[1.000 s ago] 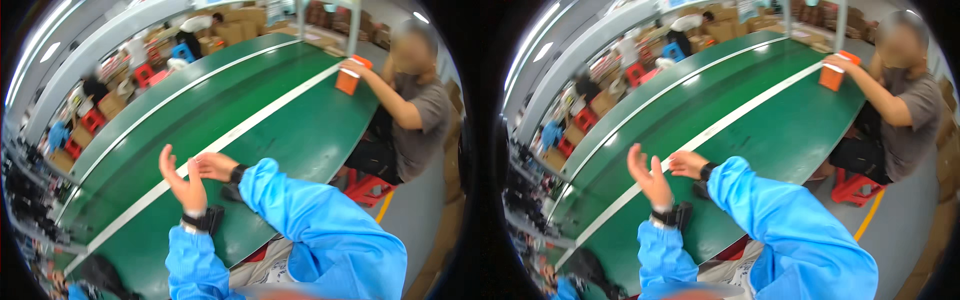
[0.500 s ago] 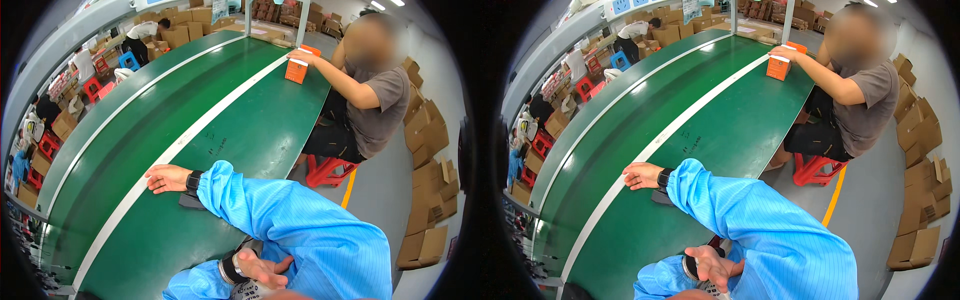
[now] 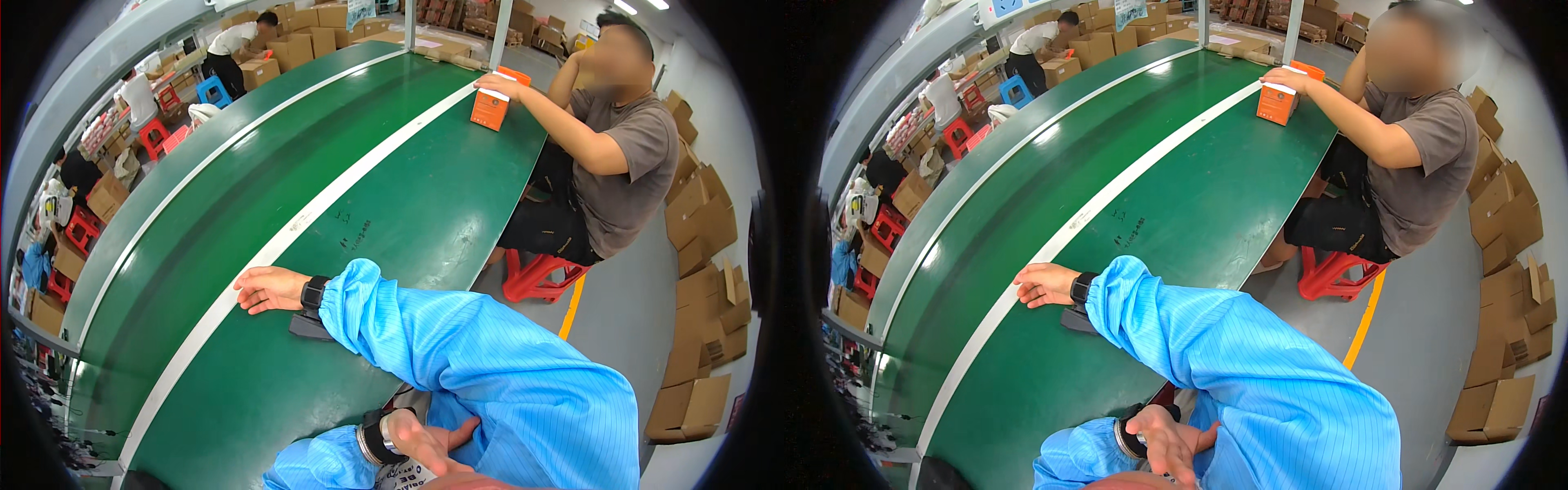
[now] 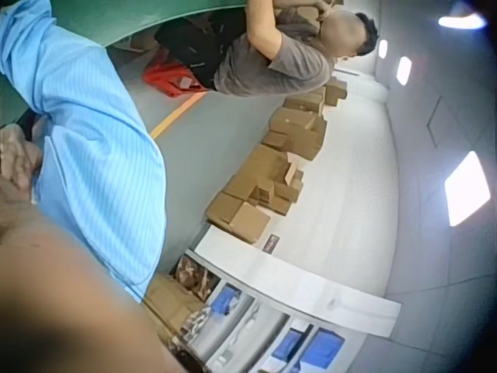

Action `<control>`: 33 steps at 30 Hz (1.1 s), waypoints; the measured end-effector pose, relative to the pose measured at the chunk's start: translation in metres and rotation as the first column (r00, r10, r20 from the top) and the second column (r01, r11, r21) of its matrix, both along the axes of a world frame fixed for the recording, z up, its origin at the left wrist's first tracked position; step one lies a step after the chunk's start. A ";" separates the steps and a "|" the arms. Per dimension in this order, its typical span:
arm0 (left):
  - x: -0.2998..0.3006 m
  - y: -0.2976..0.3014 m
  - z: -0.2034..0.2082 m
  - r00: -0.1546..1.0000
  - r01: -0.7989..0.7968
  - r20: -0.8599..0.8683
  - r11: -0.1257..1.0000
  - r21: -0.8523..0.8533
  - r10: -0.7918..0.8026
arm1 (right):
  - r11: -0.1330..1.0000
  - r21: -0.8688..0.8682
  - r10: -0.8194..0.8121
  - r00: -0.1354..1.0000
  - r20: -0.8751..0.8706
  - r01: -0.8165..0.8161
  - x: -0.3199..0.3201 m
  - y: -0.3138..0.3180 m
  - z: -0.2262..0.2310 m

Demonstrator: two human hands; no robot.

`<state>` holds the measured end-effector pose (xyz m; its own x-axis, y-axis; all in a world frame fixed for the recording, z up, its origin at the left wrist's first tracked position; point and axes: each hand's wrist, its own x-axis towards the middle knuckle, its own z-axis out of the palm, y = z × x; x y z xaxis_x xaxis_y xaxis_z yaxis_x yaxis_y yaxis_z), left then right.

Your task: Assembling and packaging products into boxes on an industrial assembly line.

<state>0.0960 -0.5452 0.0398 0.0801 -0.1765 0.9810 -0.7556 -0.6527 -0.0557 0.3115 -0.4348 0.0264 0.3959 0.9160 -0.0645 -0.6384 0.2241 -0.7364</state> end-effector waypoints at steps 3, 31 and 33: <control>-0.002 0.002 -0.003 0.993 -0.079 0.086 0.997 0.008 0.078 | 1.000 -0.003 0.010 1.000 0.000 -0.010 -0.001 0.001 0.000; 0.086 0.137 0.020 0.772 -0.574 -0.586 0.668 -0.475 0.246 | 1.000 -0.006 0.022 1.000 0.021 -0.021 0.000 0.004 0.000; 0.105 0.191 -0.023 0.602 -0.734 -0.755 0.551 -0.397 0.259 | 1.000 -0.004 0.016 1.000 0.019 -0.016 0.001 0.004 -0.003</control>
<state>0.2011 -0.3547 0.0164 0.4853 0.7017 0.5216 0.0066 -0.5994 0.8004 0.3128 -0.4311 0.0230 0.3822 0.9221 -0.0604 -0.6274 0.2110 -0.7496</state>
